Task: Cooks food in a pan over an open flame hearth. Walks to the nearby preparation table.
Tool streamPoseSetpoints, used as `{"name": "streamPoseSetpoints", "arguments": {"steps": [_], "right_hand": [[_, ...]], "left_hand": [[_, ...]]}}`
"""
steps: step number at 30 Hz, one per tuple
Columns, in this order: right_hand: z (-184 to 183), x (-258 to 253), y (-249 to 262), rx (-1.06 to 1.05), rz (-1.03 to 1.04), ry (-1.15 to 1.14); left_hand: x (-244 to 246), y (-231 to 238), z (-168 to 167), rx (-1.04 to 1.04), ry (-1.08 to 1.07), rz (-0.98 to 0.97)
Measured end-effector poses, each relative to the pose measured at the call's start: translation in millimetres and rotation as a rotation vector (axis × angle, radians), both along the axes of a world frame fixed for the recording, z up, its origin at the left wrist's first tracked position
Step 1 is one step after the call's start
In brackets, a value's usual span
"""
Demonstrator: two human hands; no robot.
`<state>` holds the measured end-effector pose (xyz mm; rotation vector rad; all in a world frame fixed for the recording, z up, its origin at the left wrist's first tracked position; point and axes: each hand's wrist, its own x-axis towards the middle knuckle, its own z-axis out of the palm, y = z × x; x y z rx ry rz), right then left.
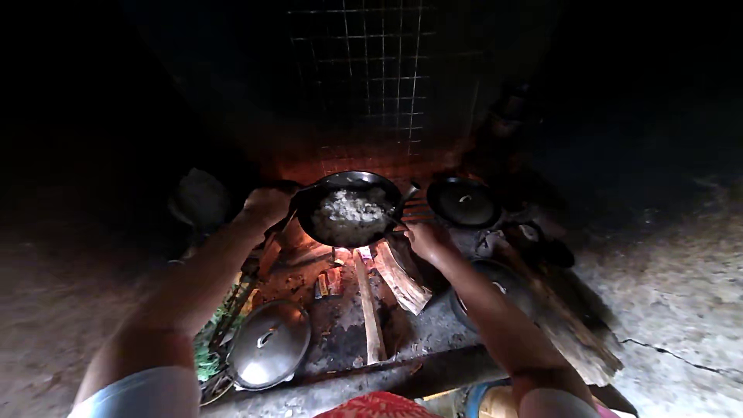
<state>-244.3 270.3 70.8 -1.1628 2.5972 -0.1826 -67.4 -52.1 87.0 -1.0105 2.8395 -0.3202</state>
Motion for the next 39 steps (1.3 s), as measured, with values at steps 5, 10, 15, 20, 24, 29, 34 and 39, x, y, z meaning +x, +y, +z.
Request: {"name": "streamPoseSetpoints", "arguments": {"steps": [5,10,15,20,24,29,34,39], "right_hand": [[30,-16,-46,-0.048,-0.115,0.024],[7,-35,-92,0.05,-0.178,0.048],[-4,-25,-103,0.047,-0.143,-0.017],[20,-29,-111,0.033,-0.112,0.018],[9,-29,-122,-0.059,-0.137,0.0],[2,-45,-114,-0.005,-0.073,-0.116],[0,-56,-118,-0.021,-0.104,-0.204],[-9,-41,-127,-0.032,-0.036,-0.198]], "left_hand": [[-22,7,-59,0.203,0.059,0.24],[-14,64,-70,0.11,-0.095,0.083],[31,73,-26,-0.017,-0.155,0.037],[7,48,-3,-0.027,-0.123,0.088],[-38,19,-34,0.077,-0.025,0.173],[-40,-29,-60,0.434,0.078,0.113],[-72,-6,-60,0.567,0.009,0.128],[-79,-2,-62,0.805,0.107,0.291]]}}
